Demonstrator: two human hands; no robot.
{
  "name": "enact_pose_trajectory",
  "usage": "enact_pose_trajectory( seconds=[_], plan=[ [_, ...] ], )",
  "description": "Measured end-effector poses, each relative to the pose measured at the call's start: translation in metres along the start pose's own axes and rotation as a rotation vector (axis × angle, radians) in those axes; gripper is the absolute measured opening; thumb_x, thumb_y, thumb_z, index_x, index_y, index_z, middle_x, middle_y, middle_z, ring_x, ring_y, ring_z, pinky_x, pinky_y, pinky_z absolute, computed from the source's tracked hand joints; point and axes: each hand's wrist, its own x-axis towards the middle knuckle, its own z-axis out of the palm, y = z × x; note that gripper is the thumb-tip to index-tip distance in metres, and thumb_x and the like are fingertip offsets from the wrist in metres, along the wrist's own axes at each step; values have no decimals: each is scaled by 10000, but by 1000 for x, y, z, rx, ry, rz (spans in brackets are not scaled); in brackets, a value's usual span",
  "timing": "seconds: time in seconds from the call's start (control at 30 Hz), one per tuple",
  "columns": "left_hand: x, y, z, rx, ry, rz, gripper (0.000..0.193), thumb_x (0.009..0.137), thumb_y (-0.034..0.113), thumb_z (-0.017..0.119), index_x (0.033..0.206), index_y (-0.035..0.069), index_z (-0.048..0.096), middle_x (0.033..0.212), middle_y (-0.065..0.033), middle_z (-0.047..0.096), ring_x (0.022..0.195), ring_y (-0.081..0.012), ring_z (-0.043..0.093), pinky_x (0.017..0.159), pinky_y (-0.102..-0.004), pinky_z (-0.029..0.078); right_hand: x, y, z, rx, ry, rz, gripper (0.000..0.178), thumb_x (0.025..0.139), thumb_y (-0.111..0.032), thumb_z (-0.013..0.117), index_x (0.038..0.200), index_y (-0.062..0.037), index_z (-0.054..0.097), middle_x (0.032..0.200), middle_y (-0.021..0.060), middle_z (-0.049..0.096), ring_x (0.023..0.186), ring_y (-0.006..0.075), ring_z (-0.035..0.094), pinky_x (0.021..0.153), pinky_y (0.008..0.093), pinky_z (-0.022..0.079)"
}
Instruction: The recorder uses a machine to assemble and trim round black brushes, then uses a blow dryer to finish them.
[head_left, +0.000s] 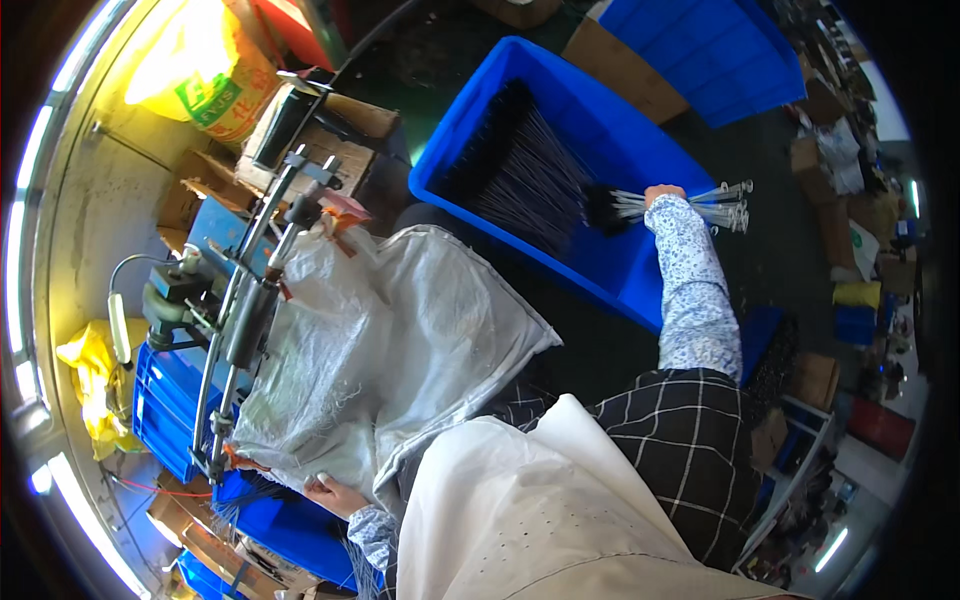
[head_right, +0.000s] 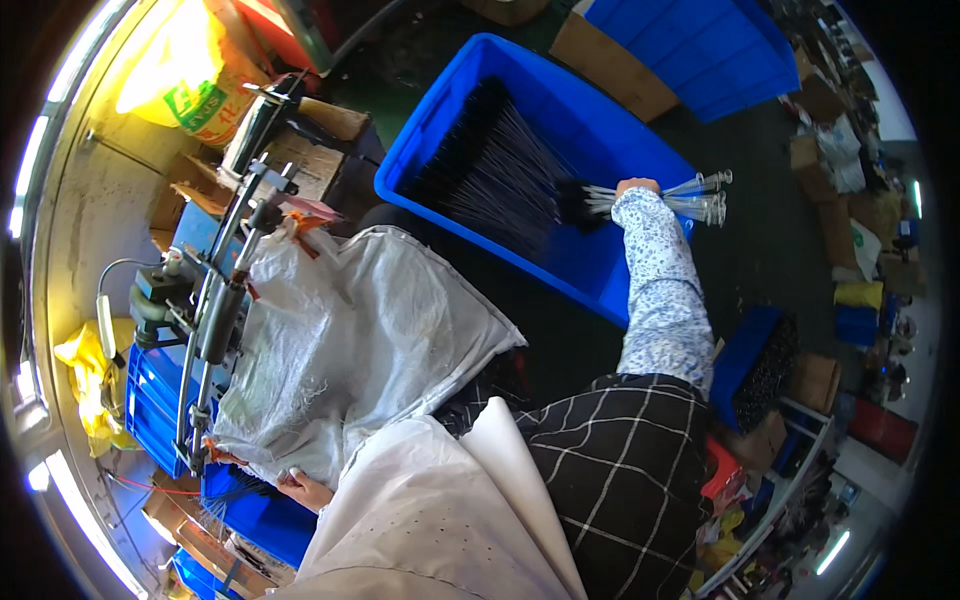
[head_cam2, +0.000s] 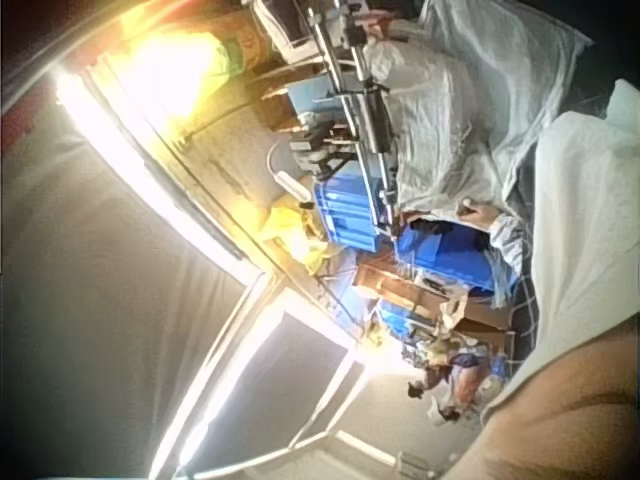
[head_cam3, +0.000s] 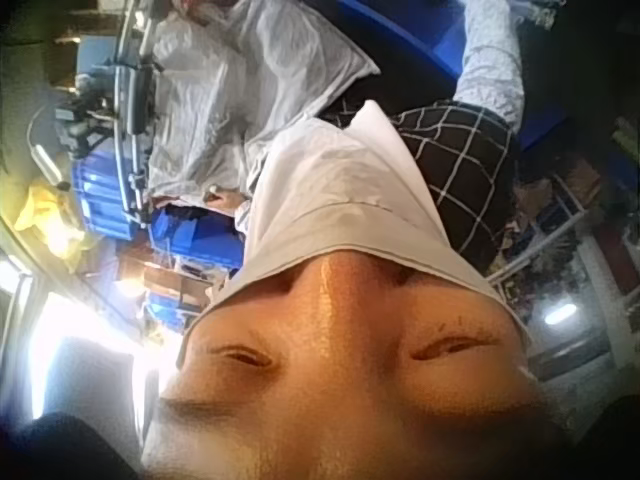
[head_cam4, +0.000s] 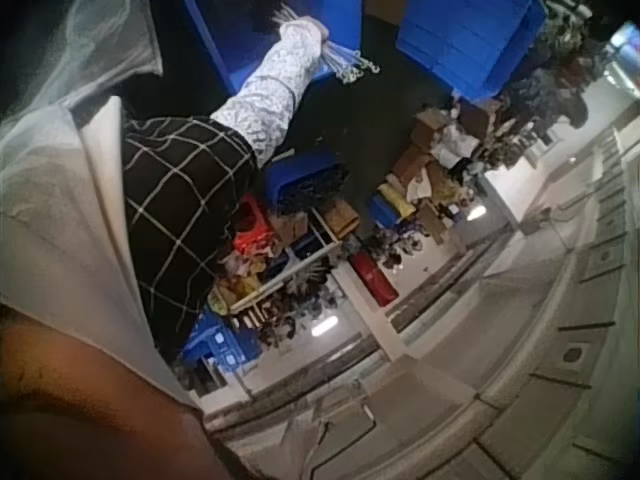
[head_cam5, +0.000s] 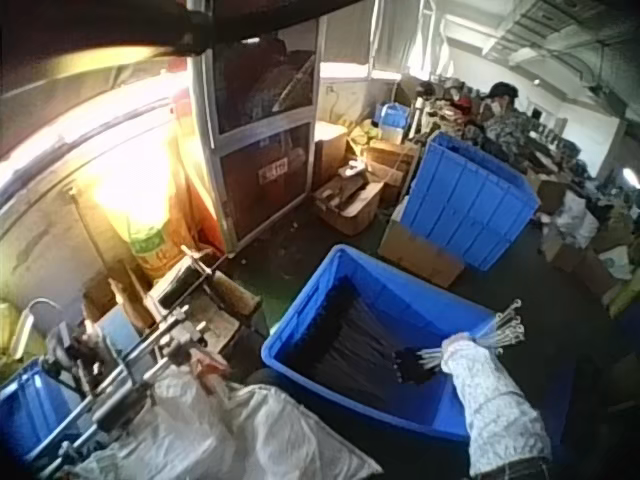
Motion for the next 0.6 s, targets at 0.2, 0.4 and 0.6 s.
enact_pose_trajectory(
  seconds=[0.2, 0.4, 0.6],
  plan=[
    [4, 8, 4, 88, 26, 41, 272, 835, 178, 448, 1011, -27, 411, 862, -129, 451, 764, -208, 435, 720, -297, 359, -28, -27, 69, -316, -238, -242, 260, 785, -241, 445, 981, -168, 599, 1026, 45, 571, 958, 205, 537, 726, 344, 420],
    [6, 6, 6, 125, 54, 98, 256, 832, 168, 450, 1001, -21, 416, 871, -130, 459, 775, -212, 442, 722, -300, 365, -13, -43, 150, -112, -345, -146, 273, 796, -205, 415, 1003, -156, 586, 1058, 60, 551, 985, 212, 522, 777, 358, 425],
    [3, 20, 6, 170, 33, 33, 260, 825, 172, 449, 1001, -18, 413, 847, -117, 465, 762, -208, 445, 709, -290, 368, 48, -7, 89, 238, -104, -285, 424, 574, -112, 640, 957, -41, 473, 939, 186, 555, 917, 329, 522, 778, 386, 421]
  ],
)
